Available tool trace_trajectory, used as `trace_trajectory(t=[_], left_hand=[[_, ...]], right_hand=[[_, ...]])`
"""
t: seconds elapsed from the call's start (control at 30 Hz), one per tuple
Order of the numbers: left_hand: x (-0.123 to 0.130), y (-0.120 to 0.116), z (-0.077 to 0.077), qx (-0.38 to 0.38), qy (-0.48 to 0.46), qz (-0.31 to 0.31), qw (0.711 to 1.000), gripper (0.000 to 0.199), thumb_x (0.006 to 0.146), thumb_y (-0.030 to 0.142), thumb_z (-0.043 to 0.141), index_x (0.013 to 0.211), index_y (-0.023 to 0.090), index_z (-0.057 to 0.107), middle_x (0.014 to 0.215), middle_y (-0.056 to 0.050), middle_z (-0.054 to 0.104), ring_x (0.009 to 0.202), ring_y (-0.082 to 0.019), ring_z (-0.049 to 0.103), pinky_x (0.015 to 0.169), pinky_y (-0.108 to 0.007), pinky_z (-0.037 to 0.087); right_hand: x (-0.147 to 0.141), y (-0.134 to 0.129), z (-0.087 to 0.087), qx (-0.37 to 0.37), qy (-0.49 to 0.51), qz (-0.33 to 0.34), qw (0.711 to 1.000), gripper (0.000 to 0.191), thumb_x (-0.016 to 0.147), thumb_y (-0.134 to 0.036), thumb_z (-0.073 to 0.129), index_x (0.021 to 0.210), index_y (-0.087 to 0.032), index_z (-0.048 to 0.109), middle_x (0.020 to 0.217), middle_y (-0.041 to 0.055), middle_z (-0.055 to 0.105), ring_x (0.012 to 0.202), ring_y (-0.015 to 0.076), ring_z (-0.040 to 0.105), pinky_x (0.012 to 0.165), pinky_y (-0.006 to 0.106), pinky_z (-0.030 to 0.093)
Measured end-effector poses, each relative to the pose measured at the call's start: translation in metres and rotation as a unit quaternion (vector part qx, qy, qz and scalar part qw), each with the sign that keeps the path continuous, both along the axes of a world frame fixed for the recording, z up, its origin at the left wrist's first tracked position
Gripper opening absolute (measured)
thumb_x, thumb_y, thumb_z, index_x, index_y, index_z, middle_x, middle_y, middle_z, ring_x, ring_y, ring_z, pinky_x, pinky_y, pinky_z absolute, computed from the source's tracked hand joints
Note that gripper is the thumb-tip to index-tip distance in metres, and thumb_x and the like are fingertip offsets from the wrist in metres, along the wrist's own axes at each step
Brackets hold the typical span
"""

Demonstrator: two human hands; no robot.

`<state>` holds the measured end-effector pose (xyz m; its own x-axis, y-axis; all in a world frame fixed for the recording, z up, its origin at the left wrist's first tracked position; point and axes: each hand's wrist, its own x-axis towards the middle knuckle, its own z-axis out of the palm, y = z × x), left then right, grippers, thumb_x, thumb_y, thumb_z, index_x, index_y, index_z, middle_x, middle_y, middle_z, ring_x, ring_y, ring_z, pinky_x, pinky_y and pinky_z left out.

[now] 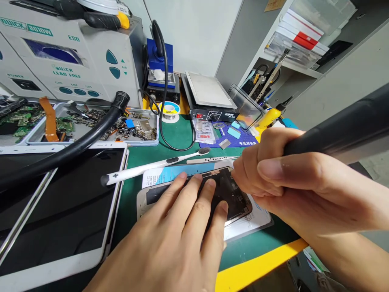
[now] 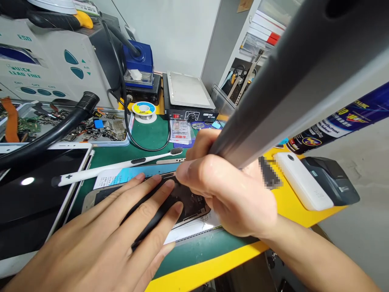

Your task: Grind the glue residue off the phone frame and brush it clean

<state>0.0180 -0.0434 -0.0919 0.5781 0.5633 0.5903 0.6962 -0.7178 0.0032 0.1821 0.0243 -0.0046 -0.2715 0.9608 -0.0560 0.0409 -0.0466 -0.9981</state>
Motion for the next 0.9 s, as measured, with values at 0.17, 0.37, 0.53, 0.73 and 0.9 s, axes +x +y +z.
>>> trace_trajectory(t=[0.17,0.37,0.53,0.73,0.9], left_hand=[[0.0,0.002,0.003,0.001,0.001,0.0,1.0,0.043,0.095,0.044,0.059,0.124,0.015,0.07,0.127,-0.016,0.07,0.125,-0.035,0.06,0.112,-0.057,0.046],[-0.001,-0.009,-0.007,0.005,0.005,0.034,0.999,0.037,0.094,0.028,0.062,0.127,0.012,0.069,0.13,-0.014,0.069,0.13,-0.035,0.056,0.121,-0.05,0.033],[-0.002,-0.007,-0.009,0.032,0.004,0.02,0.999,0.035,0.094,0.024,0.059,0.125,0.011,0.069,0.128,-0.015,0.07,0.127,-0.037,0.057,0.122,-0.049,0.027],[-0.001,-0.008,-0.007,0.007,-0.006,0.041,0.999,0.035,0.096,0.025,0.059,0.126,0.011,0.069,0.131,-0.015,0.069,0.131,-0.037,0.055,0.122,-0.048,0.027],[-0.003,-0.005,-0.008,0.003,-0.002,0.039,0.999,0.031,0.095,0.02,0.057,0.121,0.01,0.07,0.128,-0.015,0.07,0.128,-0.038,0.057,0.121,-0.049,0.028]], right_hand=[[-0.002,0.001,0.002,0.003,-0.023,-0.004,1.0,0.028,0.057,-0.017,0.058,0.041,-0.024,0.036,0.04,-0.0015,0.029,0.04,0.015,0.029,0.04,0.034,0.024],[0.001,-0.001,-0.001,-0.013,-0.009,0.002,1.0,0.028,0.06,-0.016,0.058,0.044,-0.024,0.036,0.044,-0.0017,0.03,0.043,0.0149,0.029,0.043,0.035,0.025],[-0.001,-0.001,-0.001,-0.007,0.02,0.015,1.0,0.03,0.061,-0.014,0.06,0.044,-0.023,0.037,0.043,-0.0029,0.026,0.043,0.0138,0.024,0.043,0.034,0.023],[0.0,-0.002,-0.002,-0.009,0.011,0.001,1.0,0.029,0.061,-0.015,0.061,0.044,-0.023,0.038,0.042,-0.0017,0.031,0.042,0.015,0.03,0.042,0.035,0.025],[0.005,-0.003,-0.005,-0.009,0.043,0.012,0.999,0.03,0.066,-0.014,0.062,0.047,-0.023,0.04,0.042,-0.0026,0.032,0.041,0.0139,0.03,0.043,0.034,0.024]])
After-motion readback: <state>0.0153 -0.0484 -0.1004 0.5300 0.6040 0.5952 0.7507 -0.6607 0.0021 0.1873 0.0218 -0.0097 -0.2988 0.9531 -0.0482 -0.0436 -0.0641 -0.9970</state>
